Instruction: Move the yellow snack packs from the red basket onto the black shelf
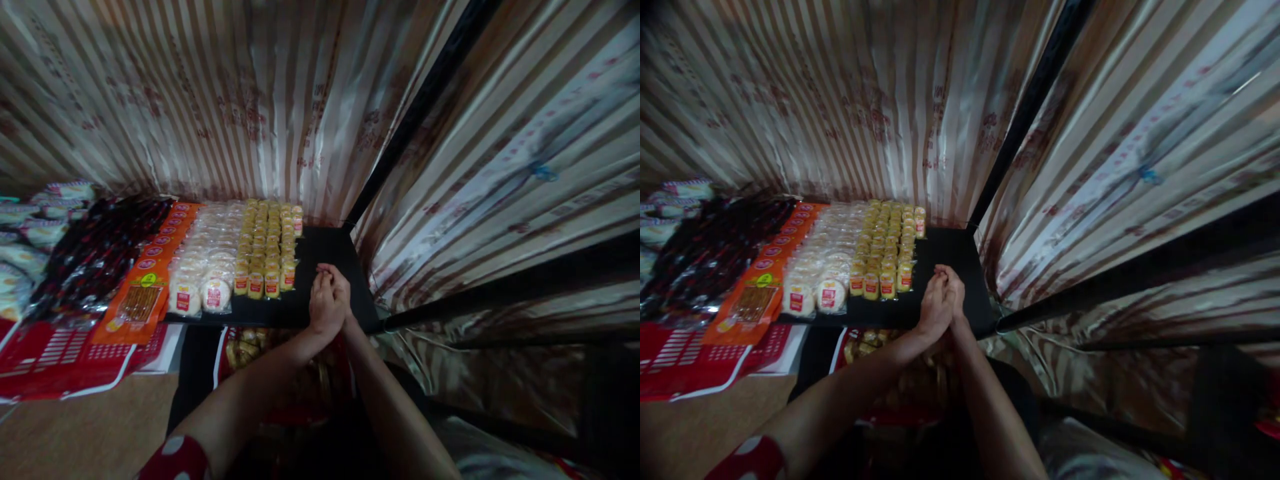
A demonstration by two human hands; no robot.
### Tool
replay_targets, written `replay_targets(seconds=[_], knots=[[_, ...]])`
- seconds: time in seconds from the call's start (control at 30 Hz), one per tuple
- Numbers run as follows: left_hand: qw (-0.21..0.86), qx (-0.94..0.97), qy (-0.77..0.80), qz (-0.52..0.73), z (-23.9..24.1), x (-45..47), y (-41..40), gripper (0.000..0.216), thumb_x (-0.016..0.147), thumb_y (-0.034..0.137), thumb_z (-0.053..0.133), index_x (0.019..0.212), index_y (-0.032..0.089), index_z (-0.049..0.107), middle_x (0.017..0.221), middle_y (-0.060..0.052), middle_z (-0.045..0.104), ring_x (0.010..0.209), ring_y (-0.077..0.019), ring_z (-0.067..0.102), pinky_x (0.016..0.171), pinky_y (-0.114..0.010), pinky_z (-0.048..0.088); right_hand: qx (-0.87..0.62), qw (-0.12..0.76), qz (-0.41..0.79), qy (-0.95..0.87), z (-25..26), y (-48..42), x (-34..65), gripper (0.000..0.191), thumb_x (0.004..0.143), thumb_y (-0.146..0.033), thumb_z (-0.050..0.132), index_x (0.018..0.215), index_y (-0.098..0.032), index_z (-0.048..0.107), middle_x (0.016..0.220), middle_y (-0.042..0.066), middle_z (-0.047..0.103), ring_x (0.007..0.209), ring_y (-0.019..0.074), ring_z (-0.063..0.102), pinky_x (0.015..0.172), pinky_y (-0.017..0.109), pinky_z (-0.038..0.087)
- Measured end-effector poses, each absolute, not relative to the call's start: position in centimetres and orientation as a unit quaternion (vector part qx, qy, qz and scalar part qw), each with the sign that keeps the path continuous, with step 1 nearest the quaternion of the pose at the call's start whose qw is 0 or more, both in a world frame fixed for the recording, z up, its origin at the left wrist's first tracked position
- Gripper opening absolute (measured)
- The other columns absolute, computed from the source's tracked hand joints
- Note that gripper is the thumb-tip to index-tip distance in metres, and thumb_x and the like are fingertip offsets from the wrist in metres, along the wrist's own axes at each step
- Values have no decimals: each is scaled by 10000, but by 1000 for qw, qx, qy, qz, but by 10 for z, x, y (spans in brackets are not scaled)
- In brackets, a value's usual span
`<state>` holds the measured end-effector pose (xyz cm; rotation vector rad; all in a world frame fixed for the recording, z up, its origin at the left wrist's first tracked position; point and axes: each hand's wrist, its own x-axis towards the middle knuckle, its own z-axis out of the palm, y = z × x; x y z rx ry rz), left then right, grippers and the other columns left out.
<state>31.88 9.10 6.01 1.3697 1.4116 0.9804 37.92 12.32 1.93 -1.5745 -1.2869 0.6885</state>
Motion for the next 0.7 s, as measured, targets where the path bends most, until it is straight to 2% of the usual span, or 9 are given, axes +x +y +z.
replay_targets(seconds=[0.1, 0.23, 0.33, 0.43, 0.53, 0.7], knots=[[419, 640, 513, 389, 53, 295, 38, 453, 806, 208, 490, 1259, 183, 490, 1379, -105, 423, 1289, -259, 371, 1092, -387, 311, -637, 480, 278, -535, 16, 71, 380, 307, 733, -239, 431, 963, -210, 633, 978, 66, 658, 932, 211, 595, 840, 353, 472], [418, 684, 458, 385, 29, 262, -17, 413, 821, 320, 486, 1216, 218, 544, 1366, -104, 437, 1245, -298, 425, 1052, -413, 375, -621, 474, 229, -581, -4, 11, 373, 266, 766, -309, 443, 924, -220, 637, 934, 72, 668, 910, 227, 596, 855, 401, 467], [444, 684, 466, 343, 6, 244, -35, 442, 820, 369, 498, 1229, 207, 536, 1358, -112, 441, 1230, -300, 443, 1041, -390, 380, -613, 427, 280, -603, -31, -12, 363, 261, 724, -277, 463, 897, -233, 654, 935, 65, 680, 910, 229, 609, 876, 398, 466], [462, 649, 534, 283, -19, 235, -34, 380, 842, 350, 440, 1160, 191, 576, 1275, -120, 517, 1154, -268, 512, 1017, -385, 391, -631, 364, 362, -581, -57, -12, 351, 326, 680, -177, 415, 876, -218, 671, 925, 74, 696, 877, 223, 632, 850, 385, 483], [453, 612, 610, 221, -42, 231, -19, 367, 858, 260, 365, 1147, 166, 572, 1183, -129, 582, 1113, -238, 540, 1014, -368, 374, -668, 330, 378, -550, -77, 0, 339, 305, 664, -121, 422, 797, -203, 683, 837, 86, 706, 799, 222, 647, 805, 370, 496], [441, 575, 665, 183, -72, 227, 10, 391, 828, 133, 349, 1157, 111, 559, 1218, -182, 566, 1178, -252, 497, 1025, -382, 332, -678, 334, 372, -539, -89, 21, 330, 208, 756, -141, 509, 855, -228, 671, 856, 58, 690, 832, 222, 636, 761, 349, 504]])
